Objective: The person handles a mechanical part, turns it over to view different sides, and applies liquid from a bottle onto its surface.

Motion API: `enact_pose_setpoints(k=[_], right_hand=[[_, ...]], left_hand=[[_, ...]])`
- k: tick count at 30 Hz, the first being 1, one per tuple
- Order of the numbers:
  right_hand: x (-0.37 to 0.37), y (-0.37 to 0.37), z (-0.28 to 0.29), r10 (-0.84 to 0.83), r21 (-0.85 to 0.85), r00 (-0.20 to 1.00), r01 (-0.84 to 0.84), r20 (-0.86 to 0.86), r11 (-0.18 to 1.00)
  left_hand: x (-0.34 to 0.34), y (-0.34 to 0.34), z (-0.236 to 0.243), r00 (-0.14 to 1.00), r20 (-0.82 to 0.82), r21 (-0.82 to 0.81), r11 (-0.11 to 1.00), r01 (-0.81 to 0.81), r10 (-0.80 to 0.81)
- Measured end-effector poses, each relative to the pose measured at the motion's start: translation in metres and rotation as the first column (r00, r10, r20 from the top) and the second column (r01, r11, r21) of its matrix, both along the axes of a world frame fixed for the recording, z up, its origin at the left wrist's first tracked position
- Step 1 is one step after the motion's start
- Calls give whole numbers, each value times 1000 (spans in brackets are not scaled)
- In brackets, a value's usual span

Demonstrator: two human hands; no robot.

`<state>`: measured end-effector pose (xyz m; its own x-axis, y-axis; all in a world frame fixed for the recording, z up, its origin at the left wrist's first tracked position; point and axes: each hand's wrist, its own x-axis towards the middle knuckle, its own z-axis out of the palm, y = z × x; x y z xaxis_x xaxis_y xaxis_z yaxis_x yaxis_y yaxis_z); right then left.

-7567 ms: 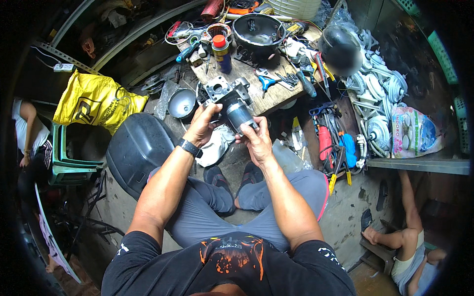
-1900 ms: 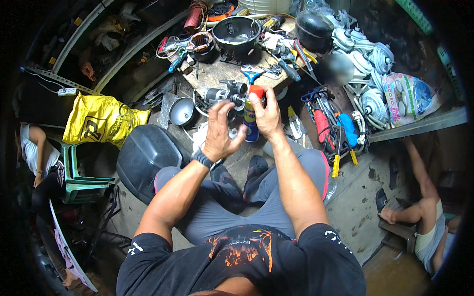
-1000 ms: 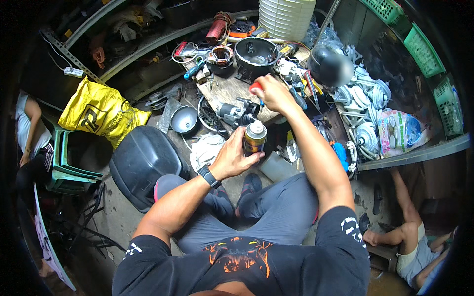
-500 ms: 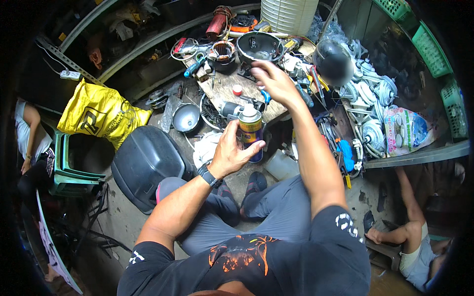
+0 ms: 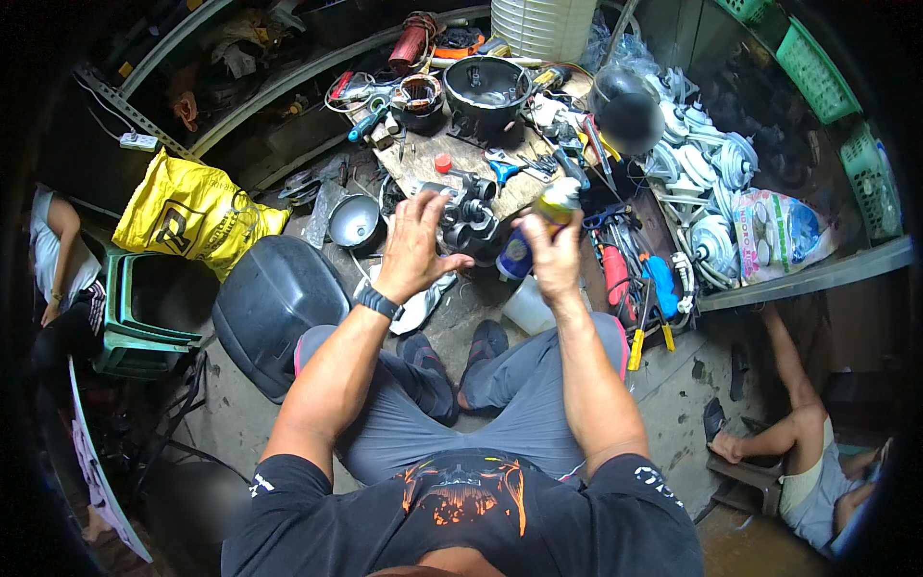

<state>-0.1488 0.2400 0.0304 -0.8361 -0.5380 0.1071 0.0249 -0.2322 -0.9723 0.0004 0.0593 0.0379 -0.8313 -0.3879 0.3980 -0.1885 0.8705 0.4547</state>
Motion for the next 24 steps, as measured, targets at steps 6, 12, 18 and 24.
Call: enact_pose_setpoints(k=[6, 12, 18, 24], right_hand=[[12, -2, 4, 264, -173, 909, -217, 323, 961], [2, 24, 1, 509, -221, 754, -459, 415, 860], [2, 16, 1, 559, -346, 716, -443, 418, 827], [9, 5, 1, 298, 138, 923, -337, 244, 931]], left_hand=[[-10, -8, -66, 997, -17, -201, 977, -73, 71], [-26, -18, -58, 999, -34, -120, 993, -14, 10], [-27, -22, -59, 999, -39, -98, 995, -18, 14], [-30, -26, -53, 998, -64, -54, 998, 10, -13]])
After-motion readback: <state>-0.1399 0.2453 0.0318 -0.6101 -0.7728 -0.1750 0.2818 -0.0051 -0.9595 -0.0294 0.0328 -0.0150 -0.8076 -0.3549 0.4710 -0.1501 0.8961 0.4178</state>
